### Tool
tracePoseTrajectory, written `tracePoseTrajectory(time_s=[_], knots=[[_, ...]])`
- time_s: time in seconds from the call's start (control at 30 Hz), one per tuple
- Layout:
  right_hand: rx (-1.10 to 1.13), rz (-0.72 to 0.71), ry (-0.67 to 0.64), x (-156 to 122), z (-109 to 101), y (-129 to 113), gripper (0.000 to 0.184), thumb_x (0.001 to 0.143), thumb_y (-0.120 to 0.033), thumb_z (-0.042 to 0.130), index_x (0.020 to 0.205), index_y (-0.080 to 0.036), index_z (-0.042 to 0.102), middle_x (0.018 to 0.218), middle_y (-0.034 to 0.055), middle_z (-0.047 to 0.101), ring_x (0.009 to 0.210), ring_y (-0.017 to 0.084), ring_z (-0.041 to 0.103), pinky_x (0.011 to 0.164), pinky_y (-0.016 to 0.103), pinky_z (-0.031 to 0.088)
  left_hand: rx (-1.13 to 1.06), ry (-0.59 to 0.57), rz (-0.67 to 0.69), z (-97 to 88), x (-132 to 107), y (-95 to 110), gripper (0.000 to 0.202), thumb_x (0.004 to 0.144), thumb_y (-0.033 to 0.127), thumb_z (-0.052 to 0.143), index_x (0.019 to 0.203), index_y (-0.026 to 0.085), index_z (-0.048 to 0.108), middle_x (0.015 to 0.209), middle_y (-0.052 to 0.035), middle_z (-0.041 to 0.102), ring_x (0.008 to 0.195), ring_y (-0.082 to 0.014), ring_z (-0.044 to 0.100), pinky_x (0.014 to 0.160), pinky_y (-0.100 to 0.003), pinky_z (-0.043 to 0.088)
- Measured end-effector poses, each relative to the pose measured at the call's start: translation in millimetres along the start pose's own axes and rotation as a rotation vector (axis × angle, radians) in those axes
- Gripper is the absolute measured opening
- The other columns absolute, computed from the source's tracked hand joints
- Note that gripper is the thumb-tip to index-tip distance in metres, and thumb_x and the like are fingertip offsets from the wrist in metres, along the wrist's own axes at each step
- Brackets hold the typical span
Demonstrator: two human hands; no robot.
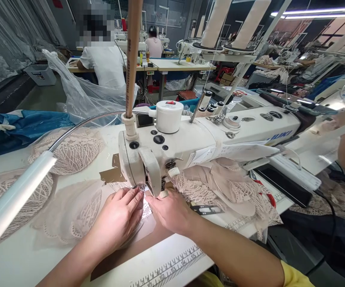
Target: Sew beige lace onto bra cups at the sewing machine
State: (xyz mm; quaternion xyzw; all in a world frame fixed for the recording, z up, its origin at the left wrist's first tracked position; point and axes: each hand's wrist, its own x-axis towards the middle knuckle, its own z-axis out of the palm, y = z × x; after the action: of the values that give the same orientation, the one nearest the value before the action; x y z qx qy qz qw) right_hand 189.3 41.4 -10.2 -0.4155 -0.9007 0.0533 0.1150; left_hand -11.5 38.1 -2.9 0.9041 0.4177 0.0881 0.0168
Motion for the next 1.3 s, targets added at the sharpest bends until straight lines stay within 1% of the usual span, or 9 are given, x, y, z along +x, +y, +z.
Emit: tracePoseTrajectory(time_s=[0.13,0.27,0.47,0.6,0.67,0.8,0.9,1.07,1.3], knots=[[0.020,-0.049,0.016,-3,-3,3,0.016,0.087,-0.015,0.046,0.089,-0.019,0.061,0.076,0.0043,0.057,0.071,0.018,0.046,0.060,0.030,0.031,-0.001,0.010,0.031,-3.3,-1,3,0.034,0.093,0.024,0.043,0.118,0.012,0.063,0.119,-0.0159,0.064,0.098,-0.0292,0.056,0.078,-0.042,0.051],[0.019,-0.084,0.026,-5,-3,3,0.013,0.086,-0.016,0.048,0.084,-0.018,0.061,0.075,0.0039,0.056,0.074,0.018,0.047,0.059,0.030,0.030,0.013,0.020,0.048,-2.9,-1,5,0.034,0.093,0.024,0.043,0.118,0.013,0.063,0.115,-0.0149,0.066,0.093,-0.0279,0.057,0.077,-0.041,0.050],[-0.004,-0.048,-0.012,-3,1,0,0.020,0.083,-0.014,0.048,0.096,-0.018,0.063,0.078,0.0056,0.058,0.076,0.020,0.048,0.062,0.031,0.033,0.007,-0.007,0.056,-2.6,1,-4,0.033,0.091,0.024,0.044,0.116,0.014,0.064,0.111,-0.0148,0.067,0.093,-0.0282,0.056,0.080,-0.042,0.048],[0.014,-0.024,-0.005,-3,2,0,0.027,0.082,-0.012,0.047,0.104,-0.017,0.062,0.081,0.0072,0.059,0.079,0.021,0.049,0.064,0.032,0.035,0.021,-0.067,0.073,-7.4,2,-11,0.025,0.090,0.026,0.046,0.099,0.016,0.068,0.103,-0.0132,0.068,0.088,-0.0271,0.057,0.076,-0.041,0.046],[0.019,-0.032,0.007,-4,1,1,0.027,0.083,-0.012,0.047,0.105,-0.017,0.062,0.078,0.0060,0.059,0.077,0.020,0.050,0.064,0.032,0.035,0.031,-0.058,0.076,-9.0,2,-13,0.024,0.090,0.026,0.047,0.096,0.017,0.068,0.102,-0.0125,0.068,0.088,-0.0266,0.057,0.077,-0.041,0.046],[0.035,-0.082,0.009,-7,-1,3,0.021,0.081,-0.013,0.050,0.097,-0.019,0.064,0.074,0.0028,0.059,0.073,0.018,0.049,0.064,0.031,0.035,0.031,-0.023,0.108,-8.5,1,-12,0.027,0.092,0.019,0.044,0.109,0.017,0.064,0.112,-0.0116,0.066,0.096,-0.0260,0.056,0.085,-0.042,0.044],[0.041,-0.122,0.012,-8,-1,4,0.018,0.080,-0.014,0.052,0.093,-0.019,0.063,0.075,0.0024,0.059,0.074,0.018,0.049,0.065,0.031,0.034,0.026,-0.023,0.127,-7.3,0,-9,0.030,0.090,0.013,0.044,0.112,0.016,0.063,0.113,-0.0122,0.066,0.095,-0.0254,0.057,0.085,-0.042,0.044],[0.059,-0.112,-0.037,-8,0,2,0.018,0.079,-0.014,0.053,0.094,-0.018,0.063,0.077,0.0029,0.060,0.073,0.017,0.050,0.064,0.030,0.035,-0.005,0.002,0.095,-8.9,2,-9,0.030,0.088,0.010,0.042,0.105,0.017,0.067,0.104,-0.0113,0.069,0.090,-0.0245,0.058,0.082,-0.041,0.045],[0.038,-0.023,-0.050,1,0,-4,0.031,0.082,-0.014,0.051,0.111,-0.020,0.062,0.081,0.0043,0.065,0.080,0.020,0.054,0.067,0.030,0.039,0.018,0.001,0.069,-6.9,8,-20,0.025,0.084,0.007,0.045,0.092,0.017,0.066,0.095,-0.0097,0.069,0.086,-0.0246,0.057,0.081,-0.042,0.043]])
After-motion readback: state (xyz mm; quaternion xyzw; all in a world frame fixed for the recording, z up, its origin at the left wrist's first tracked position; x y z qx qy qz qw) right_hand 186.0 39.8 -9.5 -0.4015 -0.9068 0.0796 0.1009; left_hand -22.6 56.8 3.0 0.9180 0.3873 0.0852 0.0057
